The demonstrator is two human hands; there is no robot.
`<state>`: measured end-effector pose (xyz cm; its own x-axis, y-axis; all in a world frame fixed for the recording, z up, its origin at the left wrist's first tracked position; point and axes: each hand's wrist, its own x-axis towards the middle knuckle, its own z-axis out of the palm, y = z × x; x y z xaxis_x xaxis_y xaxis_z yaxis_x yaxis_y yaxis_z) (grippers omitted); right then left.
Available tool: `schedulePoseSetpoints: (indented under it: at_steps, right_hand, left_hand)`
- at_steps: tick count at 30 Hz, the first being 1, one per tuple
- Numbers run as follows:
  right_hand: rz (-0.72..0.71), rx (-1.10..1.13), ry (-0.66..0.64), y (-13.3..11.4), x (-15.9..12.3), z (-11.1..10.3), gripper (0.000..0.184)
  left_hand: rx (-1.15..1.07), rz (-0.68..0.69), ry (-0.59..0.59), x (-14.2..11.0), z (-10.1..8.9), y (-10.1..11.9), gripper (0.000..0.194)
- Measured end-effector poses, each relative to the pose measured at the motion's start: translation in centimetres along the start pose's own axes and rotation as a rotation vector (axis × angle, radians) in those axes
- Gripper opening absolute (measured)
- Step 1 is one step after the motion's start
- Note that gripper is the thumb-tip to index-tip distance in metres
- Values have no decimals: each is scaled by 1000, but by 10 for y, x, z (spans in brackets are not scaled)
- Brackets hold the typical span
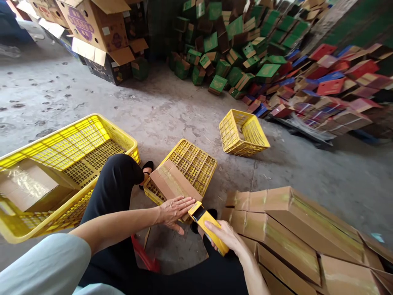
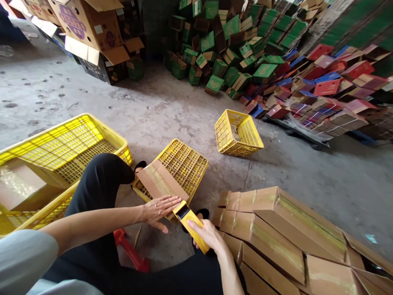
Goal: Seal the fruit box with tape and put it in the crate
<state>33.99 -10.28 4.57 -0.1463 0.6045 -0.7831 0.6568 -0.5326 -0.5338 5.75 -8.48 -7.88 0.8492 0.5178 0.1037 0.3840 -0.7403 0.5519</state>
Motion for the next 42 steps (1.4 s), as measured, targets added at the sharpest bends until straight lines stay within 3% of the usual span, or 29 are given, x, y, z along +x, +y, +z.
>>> schedulePoseSetpoints:
  at_steps: [7, 17, 25, 34, 42]
  right_hand:
    - [11, 14, 1, 7, -13, -6, 55]
    - [-3, 12, 45, 18, -9, 0, 57]
    - [-16, 64, 13, 14, -21, 1, 51]
    - [36, 88, 18, 28, -32, -4, 52]
    - [46, 109, 19, 19, -41, -3, 46]
  left_hand:
    - [6, -7, 7, 0, 3, 0, 116]
    - [35, 48, -29, 11, 8, 9, 121]
    - [41, 45, -47, 11, 12, 6, 121]
    - [19, 59, -50, 12, 15, 2, 119]
    - [14, 62, -66, 10, 13, 3, 117]
